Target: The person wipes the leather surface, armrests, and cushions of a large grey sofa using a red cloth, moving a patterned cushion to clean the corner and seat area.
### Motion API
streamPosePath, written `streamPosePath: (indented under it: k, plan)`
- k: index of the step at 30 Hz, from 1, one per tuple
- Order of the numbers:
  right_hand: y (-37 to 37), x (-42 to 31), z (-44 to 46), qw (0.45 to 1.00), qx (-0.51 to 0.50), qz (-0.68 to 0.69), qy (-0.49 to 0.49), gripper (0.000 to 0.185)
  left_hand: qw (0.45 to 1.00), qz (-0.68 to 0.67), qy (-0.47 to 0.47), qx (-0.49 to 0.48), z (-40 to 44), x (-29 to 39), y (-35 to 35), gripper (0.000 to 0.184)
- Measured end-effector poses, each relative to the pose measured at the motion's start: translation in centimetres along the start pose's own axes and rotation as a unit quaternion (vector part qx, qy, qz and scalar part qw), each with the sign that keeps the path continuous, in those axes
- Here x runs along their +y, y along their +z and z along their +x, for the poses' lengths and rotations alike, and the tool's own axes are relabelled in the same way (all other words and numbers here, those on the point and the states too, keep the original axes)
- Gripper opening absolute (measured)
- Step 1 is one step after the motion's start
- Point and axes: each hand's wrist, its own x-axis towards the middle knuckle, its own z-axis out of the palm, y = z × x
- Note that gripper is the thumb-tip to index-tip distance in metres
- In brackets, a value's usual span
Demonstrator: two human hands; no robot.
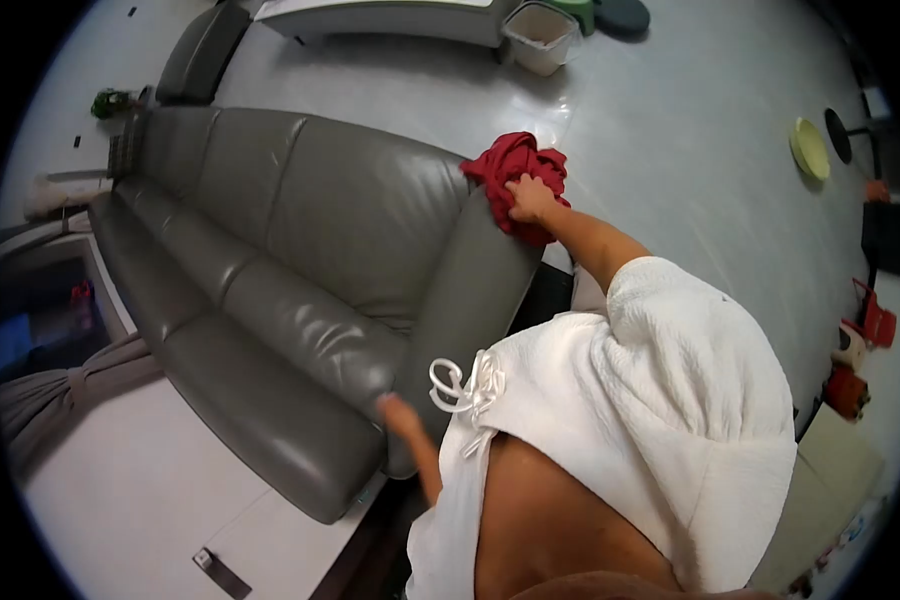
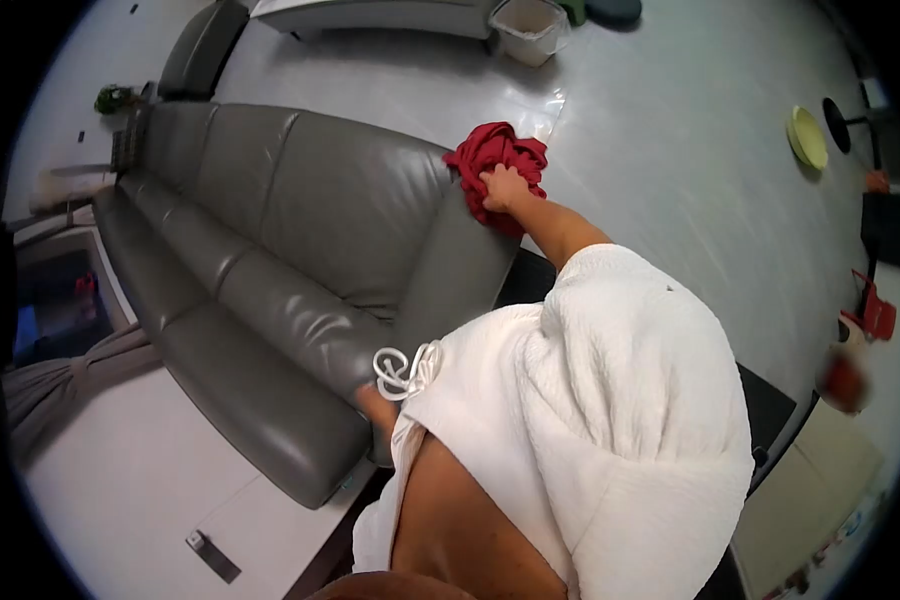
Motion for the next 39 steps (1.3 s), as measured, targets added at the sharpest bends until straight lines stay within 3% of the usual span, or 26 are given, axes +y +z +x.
streamPosePath:
  k: [1,2,4,6,8,9,10,11,13,16,18,20,21,22,25,26,27,30,31,35,36,39]
  plan:
    - [-0.5,0.9,2.2,0.999,-0.023,0.019,0.015,0.061,0.979,-0.12,-0.12,-0.115,1.1,9.5,-2.3,0.036]
    - [-1.9,1.5,3.7,0.999,-0.026,0.028,0.031,0.061,0.951,-0.191,-0.175,-0.165,3.1,17.9,-4.7,0.039]
    - [-1.5,4.4,8.1,0.998,-0.043,0.041,0.017,0.061,0.918,-0.266,-0.202,-0.213,6.3,28.7,-6.4,0.046]
    - [1.0,8.9,11.7,0.996,-0.059,0.062,-0.034,0.061,0.928,-0.286,-0.119,-0.206,9.4,34.4,-5.8,0.046]
    - [0.3,9.7,11.1,0.97,-0.166,0.177,0.005,0.06,0.953,-0.225,-0.035,-0.199,13.5,38.6,-7.3,0.046]
    - [0.1,10.0,10.3,0.948,-0.217,0.232,0.026,0.06,0.956,-0.221,-0.021,-0.19,15.2,39.7,-7.0,0.045]
    - [1.3,10.8,9.4,0.932,-0.182,0.313,0.034,0.053,0.959,-0.217,-0.007,-0.183,16.8,40.0,-6.5,0.045]
    - [3.0,11.7,8.4,0.869,-0.2,0.443,0.09,0.047,0.961,-0.212,0.008,-0.177,18.0,40.1,-5.8,0.044]
    - [5.8,13.8,6.2,0.683,-0.213,0.669,0.201,0.037,0.965,-0.199,-0.014,-0.171,20.0,40.7,-4.0,0.044]
    - [10.7,17.1,1.1,0.594,-0.288,0.687,0.302,0.026,0.974,-0.147,-0.045,-0.166,20.9,40.3,0.0,0.043]
    - [15.1,18.6,-3.3,0.674,-0.362,0.624,0.157,0.023,0.981,-0.11,-0.055,-0.149,21.3,41.1,2.8,0.043]
    - [16.6,15.3,-9.1,0.542,-0.396,0.664,0.329,0.021,0.987,-0.066,-0.065,-0.132,20.2,41.5,3.1,0.042]
    - [14.2,12.4,-10.2,0.413,-0.426,0.735,0.328,0.022,0.988,-0.07,-0.059,-0.121,20.1,41.7,3.2,0.041]
    - [16.4,11.3,-11.0,0.34,-0.407,0.794,0.296,0.029,0.99,-0.073,-0.054,-0.109,20.3,41.9,3.1,0.04]
    - [13.1,7.6,-7.8,0.352,-0.289,0.73,0.509,0.034,0.992,-0.072,-0.047,-0.088,20.4,42.0,2.2,0.039]
    - [13.6,7.8,-6.1,0.301,-0.279,0.789,0.456,0.038,0.993,-0.075,-0.045,-0.08,20.4,42.0,2.3,0.039]
    - [13.2,9.3,-4.7,0.35,-0.22,0.812,0.412,0.041,0.994,-0.074,-0.042,-0.073,20.3,41.9,2.6,0.039]
    - [16.2,15.7,2.9,0.417,-0.06,0.844,0.333,0.043,0.995,-0.081,-0.039,-0.052,20.0,41.6,3.4,0.038]
    - [13.6,16.6,5.1,0.491,-0.079,0.799,0.339,0.041,0.994,-0.087,-0.039,-0.049,20.2,41.6,3.2,0.038]
    - [2.2,13.6,10.9,0.542,-0.084,0.812,0.201,0.041,0.993,-0.111,-0.042,-0.028,20.2,41.6,2.6,0.036]
    - [-0.6,11.7,10.9,0.581,-0.101,0.791,0.163,0.04,0.992,-0.11,-0.046,-0.028,20.3,41.5,2.7,0.036]
    - [-3.5,9.9,9.4,0.625,-0.187,0.756,0.052,0.042,0.992,-0.113,-0.049,-0.021,20.5,41.8,2.9,0.035]
